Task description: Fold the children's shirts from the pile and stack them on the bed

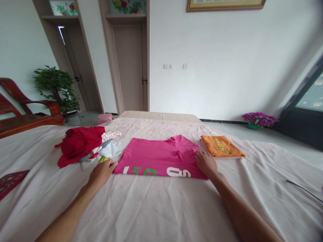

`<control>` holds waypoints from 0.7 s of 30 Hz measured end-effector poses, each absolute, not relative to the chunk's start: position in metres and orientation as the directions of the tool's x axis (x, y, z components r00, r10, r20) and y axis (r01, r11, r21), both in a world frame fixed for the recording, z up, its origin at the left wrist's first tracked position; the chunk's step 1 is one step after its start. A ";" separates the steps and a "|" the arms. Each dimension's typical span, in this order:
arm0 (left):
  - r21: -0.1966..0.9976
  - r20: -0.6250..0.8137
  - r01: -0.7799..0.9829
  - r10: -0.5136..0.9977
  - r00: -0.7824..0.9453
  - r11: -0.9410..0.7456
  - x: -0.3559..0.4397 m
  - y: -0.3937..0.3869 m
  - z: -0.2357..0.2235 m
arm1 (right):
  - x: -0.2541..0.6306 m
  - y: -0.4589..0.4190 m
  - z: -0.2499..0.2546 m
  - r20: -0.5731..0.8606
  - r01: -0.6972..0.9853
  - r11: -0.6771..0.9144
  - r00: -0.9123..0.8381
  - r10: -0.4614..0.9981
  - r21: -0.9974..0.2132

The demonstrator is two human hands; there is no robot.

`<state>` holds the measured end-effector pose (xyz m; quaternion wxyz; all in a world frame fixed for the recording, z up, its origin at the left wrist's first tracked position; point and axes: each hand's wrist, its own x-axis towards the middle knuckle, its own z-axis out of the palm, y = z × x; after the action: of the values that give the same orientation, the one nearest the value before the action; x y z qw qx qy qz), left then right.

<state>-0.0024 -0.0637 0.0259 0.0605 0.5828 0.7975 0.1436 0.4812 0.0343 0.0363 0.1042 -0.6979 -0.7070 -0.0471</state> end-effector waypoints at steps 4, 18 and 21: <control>0.338 0.046 0.892 0.941 -0.334 0.300 0.002 -0.065 0.030 | 0.492 0.036 0.032 0.176 0.992 -0.095 0.109 0.978 -0.087; 0.302 -0.042 0.891 0.939 -0.342 0.338 -0.015 -0.062 0.032 | 0.485 0.031 0.035 0.131 0.990 -0.065 0.081 0.988 -0.123; 0.261 -0.058 0.904 0.940 -0.336 0.339 -0.017 -0.062 0.031 | 0.485 0.031 0.035 0.141 0.991 -0.058 0.074 0.987 -0.119</control>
<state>-0.0174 -0.0623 0.0313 0.0992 0.5676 0.8122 0.0912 0.4852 0.0314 0.0347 0.0919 -0.7271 -0.6803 -0.0109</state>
